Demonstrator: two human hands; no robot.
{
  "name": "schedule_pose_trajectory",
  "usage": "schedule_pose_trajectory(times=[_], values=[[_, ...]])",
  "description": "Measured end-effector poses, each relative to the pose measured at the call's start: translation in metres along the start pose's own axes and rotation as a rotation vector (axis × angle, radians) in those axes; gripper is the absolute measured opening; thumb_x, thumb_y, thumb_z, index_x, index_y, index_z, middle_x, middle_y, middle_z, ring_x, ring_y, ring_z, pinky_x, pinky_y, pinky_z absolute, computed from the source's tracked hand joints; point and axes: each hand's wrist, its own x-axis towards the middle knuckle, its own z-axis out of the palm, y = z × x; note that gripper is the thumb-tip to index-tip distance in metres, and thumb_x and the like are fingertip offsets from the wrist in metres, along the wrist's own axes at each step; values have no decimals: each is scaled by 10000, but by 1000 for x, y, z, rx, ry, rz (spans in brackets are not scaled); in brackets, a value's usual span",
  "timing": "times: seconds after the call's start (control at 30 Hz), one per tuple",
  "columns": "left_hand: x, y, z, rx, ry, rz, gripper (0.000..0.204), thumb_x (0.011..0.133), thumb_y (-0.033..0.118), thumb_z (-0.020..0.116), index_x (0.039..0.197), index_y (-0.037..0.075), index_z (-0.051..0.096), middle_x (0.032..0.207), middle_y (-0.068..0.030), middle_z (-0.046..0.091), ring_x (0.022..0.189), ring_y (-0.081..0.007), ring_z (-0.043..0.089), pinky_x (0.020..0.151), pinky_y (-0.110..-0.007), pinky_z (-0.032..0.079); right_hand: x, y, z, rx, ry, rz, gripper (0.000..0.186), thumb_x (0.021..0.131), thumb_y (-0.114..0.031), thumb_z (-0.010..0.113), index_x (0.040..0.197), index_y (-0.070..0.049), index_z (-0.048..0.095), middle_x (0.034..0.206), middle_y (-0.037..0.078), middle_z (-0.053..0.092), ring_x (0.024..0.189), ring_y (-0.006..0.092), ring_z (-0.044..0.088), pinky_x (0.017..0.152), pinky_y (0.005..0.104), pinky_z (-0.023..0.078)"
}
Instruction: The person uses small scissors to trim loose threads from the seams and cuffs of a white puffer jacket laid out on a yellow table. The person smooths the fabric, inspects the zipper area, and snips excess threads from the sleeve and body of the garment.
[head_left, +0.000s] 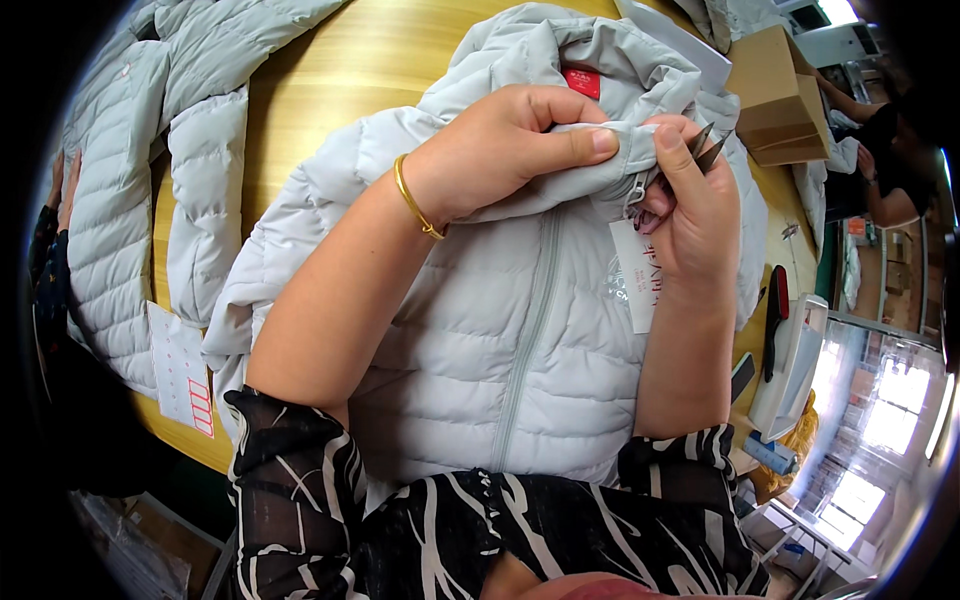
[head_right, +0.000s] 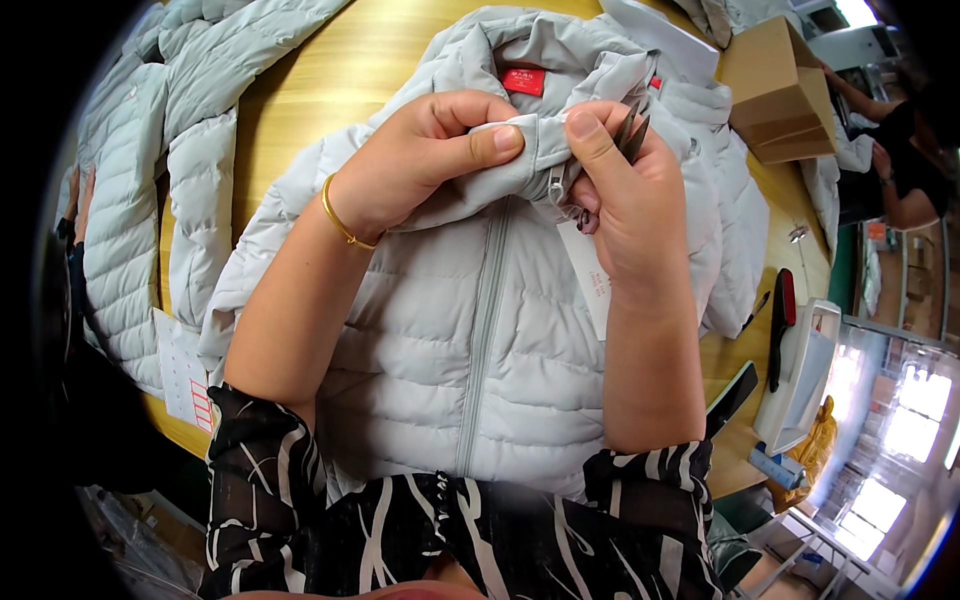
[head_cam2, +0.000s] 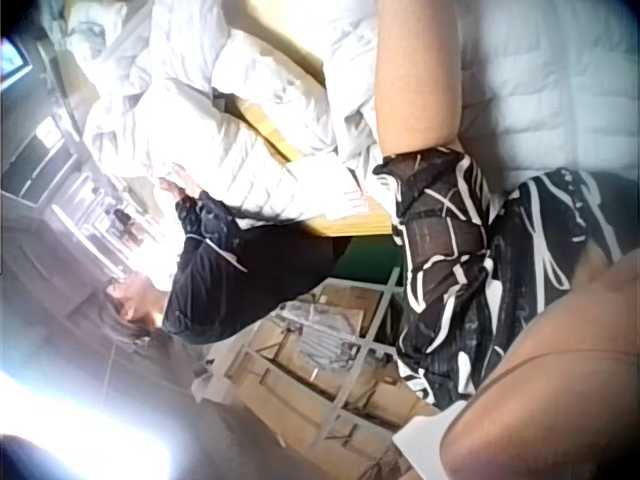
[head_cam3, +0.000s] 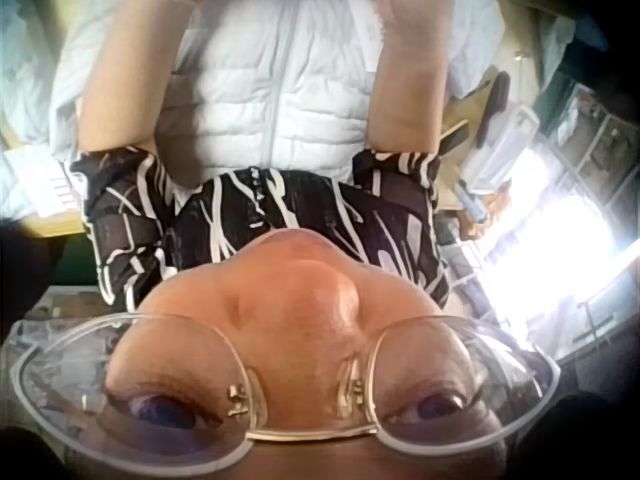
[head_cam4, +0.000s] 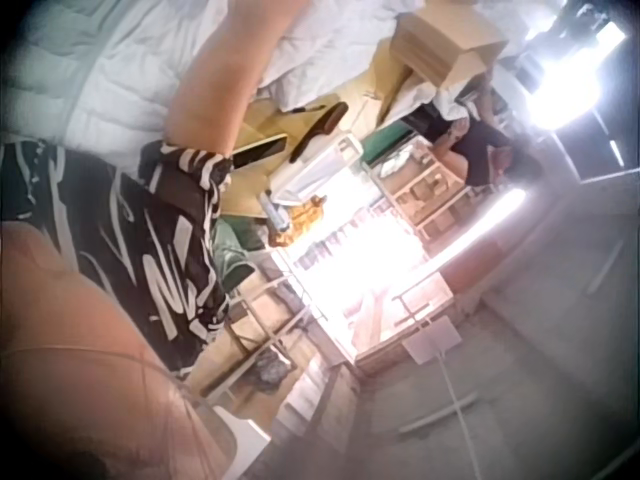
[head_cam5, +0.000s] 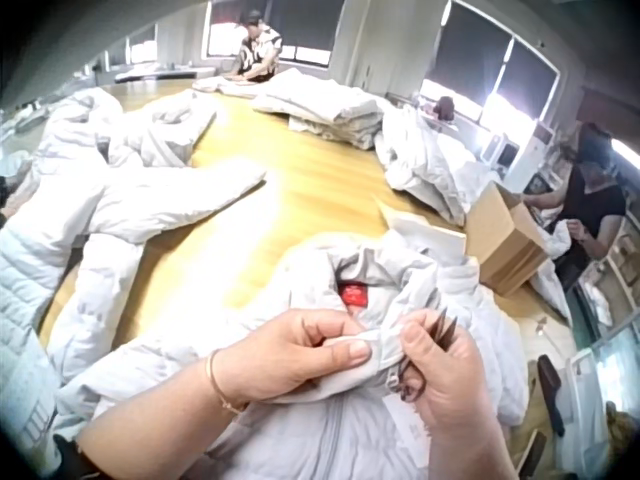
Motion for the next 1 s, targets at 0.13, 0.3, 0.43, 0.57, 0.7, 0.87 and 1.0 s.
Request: schedule_pose_trajectory(times=[0.13,0.3,0.43,0.57,0.7,0.87,1.0], values=[[0,-2,-4,33,-22,10,156,859,217,587,846,63,610,719,72,529,640,-4,435,562,-158,357,-2,1,1,-63,25,-51,153,857,-179,602,870,-28,577,665,-46,490,515,15,353,460,164,267],[-2,-7,-4,188,42,77,147,843,188,606,857,42,613,785,39,528,675,-34,459,604,-183,382,-7,9,1,-132,23,-208,144,863,-159,595,894,-21,569,720,-44,510,579,12,384,512,152,299],[-4,-6,-1,244,56,98,141,834,179,615,850,39,614,805,23,516,693,-48,470,616,-196,387,-8,18,-4,-192,-2,-343,141,864,-148,593,894,-15,559,747,-42,516,622,9,406,545,149,321],[-3,-7,-1,233,46,94,165,839,202,610,856,38,609,792,25,514,703,-48,458,625,-203,387,-8,17,-3,-151,1,-282,158,861,-163,600,898,-15,559,728,-39,511,605,12,407,530,152,317],[3,-13,-5,515,123,316,200,845,225,601,845,25,595,757,25,504,673,-65,440,612,-219,382,-8,10,-1,-103,65,-175,185,855,-192,608,893,-17,564,680,-38,499,541,20,387,478,162,294],[13,-4,-10,945,299,430,182,820,211,616,848,33,593,749,-39,540,659,-152,490,606,-275,397,5,7,3,-183,195,-131,194,847,-211,612,883,-24,575,635,-34,493,486,21,368,426,172,263],[34,14,-12,1229,600,467,249,812,223,558,1020,86,564,1039,-99,518,952,-296,469,766,-412,354,36,-2,12,-259,250,-222,180,860,-188,562,928,-23,582,584,-20,512,478,8,375,420,165,249]])
